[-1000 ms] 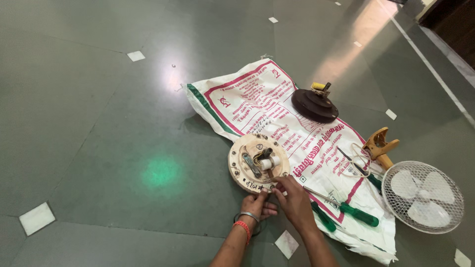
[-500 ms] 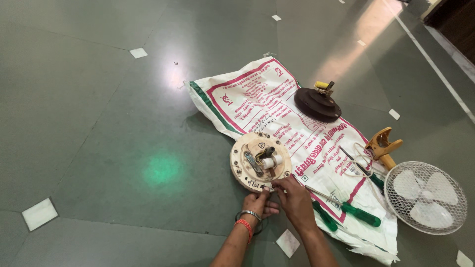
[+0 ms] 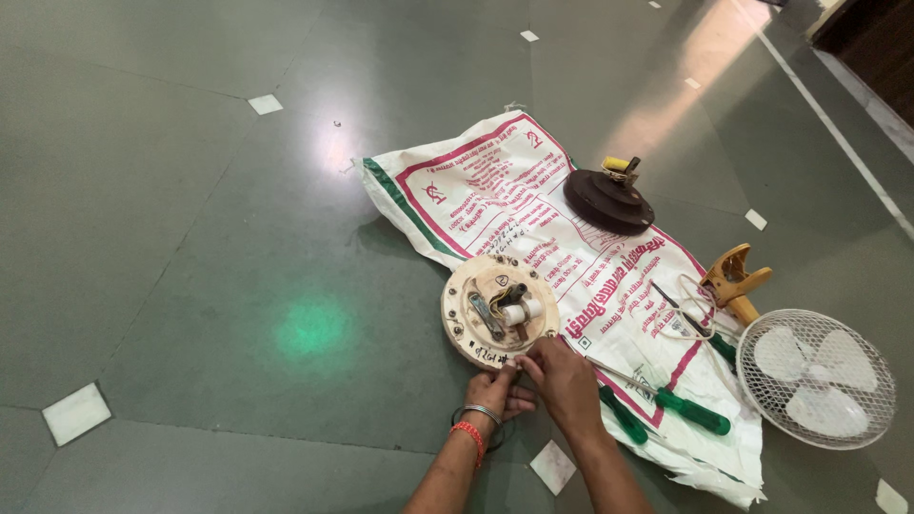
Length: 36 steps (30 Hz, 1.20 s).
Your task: The person uses a screwdriver to tighten screws on the backplate of an electric fan motor assembly. They then pick up the fan's base and use pliers to adjust a wire or component on it.
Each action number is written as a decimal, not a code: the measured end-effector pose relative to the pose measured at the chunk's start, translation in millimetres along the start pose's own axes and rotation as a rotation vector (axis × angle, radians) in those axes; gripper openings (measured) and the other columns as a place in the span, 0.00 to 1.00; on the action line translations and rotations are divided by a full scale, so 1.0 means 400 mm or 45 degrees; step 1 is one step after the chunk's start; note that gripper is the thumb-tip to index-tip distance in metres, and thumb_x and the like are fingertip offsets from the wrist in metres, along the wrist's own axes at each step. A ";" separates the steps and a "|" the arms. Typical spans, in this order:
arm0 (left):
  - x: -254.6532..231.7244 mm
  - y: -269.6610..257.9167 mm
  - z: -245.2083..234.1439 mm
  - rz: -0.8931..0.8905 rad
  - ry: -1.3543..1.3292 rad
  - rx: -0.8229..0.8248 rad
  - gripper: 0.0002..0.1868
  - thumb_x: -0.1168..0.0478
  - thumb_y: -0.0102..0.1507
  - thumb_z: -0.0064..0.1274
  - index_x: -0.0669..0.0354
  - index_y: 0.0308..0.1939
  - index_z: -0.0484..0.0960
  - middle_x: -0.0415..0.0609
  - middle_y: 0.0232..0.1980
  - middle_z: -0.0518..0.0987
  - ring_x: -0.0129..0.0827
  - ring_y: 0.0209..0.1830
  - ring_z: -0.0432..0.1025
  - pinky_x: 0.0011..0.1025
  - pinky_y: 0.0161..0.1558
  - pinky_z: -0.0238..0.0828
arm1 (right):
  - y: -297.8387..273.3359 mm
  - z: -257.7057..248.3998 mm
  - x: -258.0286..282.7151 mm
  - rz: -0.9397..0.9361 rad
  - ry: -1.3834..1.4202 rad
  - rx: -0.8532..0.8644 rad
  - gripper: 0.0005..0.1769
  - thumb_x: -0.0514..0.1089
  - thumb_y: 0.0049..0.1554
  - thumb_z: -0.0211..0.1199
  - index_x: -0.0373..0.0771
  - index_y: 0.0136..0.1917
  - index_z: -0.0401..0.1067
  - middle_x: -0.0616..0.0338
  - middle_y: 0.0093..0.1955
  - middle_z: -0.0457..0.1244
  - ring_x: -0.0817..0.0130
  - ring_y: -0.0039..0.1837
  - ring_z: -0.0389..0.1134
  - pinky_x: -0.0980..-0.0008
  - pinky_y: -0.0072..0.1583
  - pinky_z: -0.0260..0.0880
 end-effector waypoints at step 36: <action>0.056 0.052 -0.025 -0.051 -0.094 -0.051 0.27 0.40 0.67 0.50 0.60 0.53 0.80 0.54 0.32 0.85 0.38 0.23 0.79 0.29 0.24 0.72 | -0.025 -0.027 -0.014 -0.045 0.211 -0.019 0.16 0.40 0.50 0.66 0.43 0.54 0.77 0.57 0.47 0.68 0.61 0.45 0.74 0.62 0.46 0.74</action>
Point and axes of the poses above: each hand's wrist, its own y-axis towards the middle knuckle, its own z-axis out of the palm, x = y × z, the point moved 9 cm from there along y, towards the middle knuckle
